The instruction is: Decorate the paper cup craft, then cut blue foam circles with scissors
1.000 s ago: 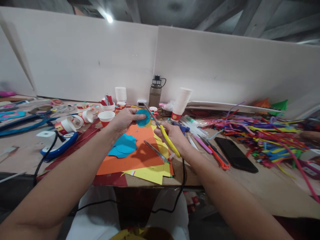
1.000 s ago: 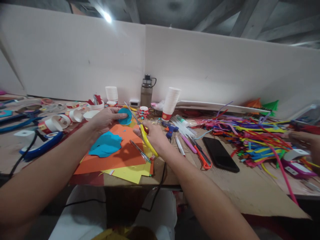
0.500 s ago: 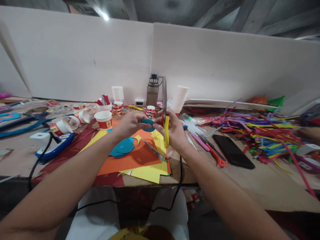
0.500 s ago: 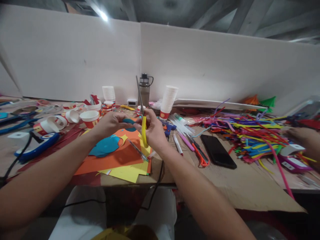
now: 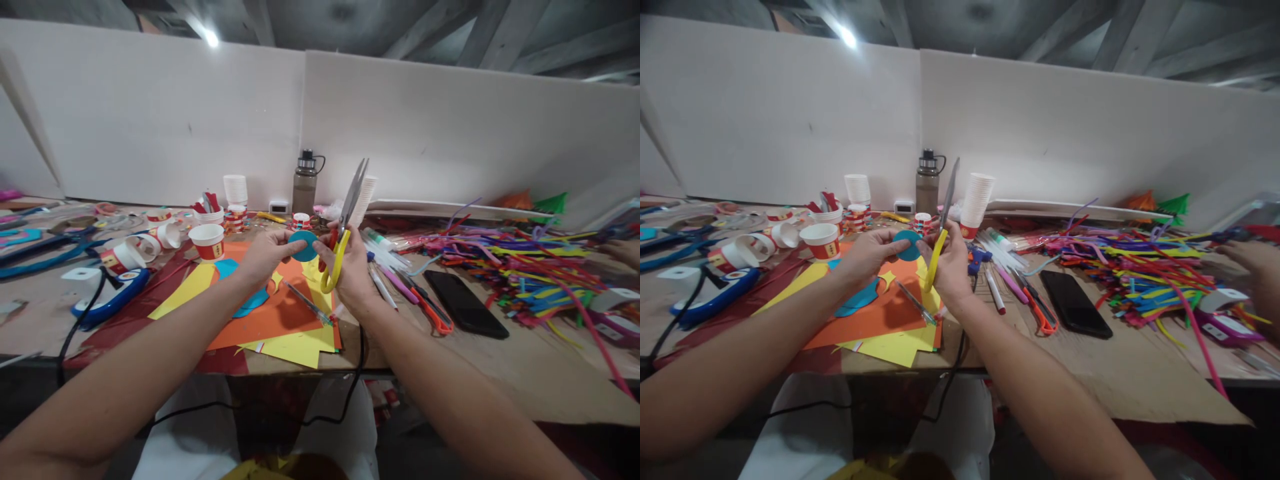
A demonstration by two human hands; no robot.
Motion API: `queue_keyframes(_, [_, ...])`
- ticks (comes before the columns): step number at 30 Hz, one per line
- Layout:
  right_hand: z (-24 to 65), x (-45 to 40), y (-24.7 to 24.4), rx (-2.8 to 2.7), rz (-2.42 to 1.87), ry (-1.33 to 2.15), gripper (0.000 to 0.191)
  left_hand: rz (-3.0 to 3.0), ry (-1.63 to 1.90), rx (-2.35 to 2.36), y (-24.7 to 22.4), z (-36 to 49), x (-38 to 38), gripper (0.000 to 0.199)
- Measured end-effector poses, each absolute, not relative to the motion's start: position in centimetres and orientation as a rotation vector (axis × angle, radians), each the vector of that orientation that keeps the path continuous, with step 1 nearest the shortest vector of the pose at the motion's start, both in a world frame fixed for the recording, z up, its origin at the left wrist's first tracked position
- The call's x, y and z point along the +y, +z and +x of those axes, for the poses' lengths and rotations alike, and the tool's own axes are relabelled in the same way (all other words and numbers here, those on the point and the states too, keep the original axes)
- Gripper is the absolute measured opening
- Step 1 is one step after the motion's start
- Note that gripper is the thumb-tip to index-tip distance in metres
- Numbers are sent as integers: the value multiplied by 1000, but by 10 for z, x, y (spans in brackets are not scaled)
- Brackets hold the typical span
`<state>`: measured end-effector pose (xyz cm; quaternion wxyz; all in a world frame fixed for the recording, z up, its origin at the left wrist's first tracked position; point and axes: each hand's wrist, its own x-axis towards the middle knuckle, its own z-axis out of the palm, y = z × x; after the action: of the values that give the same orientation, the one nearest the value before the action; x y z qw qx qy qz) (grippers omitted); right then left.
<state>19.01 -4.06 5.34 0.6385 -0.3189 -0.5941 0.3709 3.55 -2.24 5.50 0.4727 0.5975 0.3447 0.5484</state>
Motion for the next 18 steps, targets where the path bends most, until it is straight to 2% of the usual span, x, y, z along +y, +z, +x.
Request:
queue_keyframes(9, [189,-37,47,-1156,-658,916,48,1305,1286,649,52,44,-28,33])
queue_keyframes(15, [191,-33,44,-1066,-675,999,47,1118,1227,627,54,41,-24,18])
queue_keyframes(18, [192,-32,43,-1024,-716,1060,48,979,1217,638,55,40,-21,19])
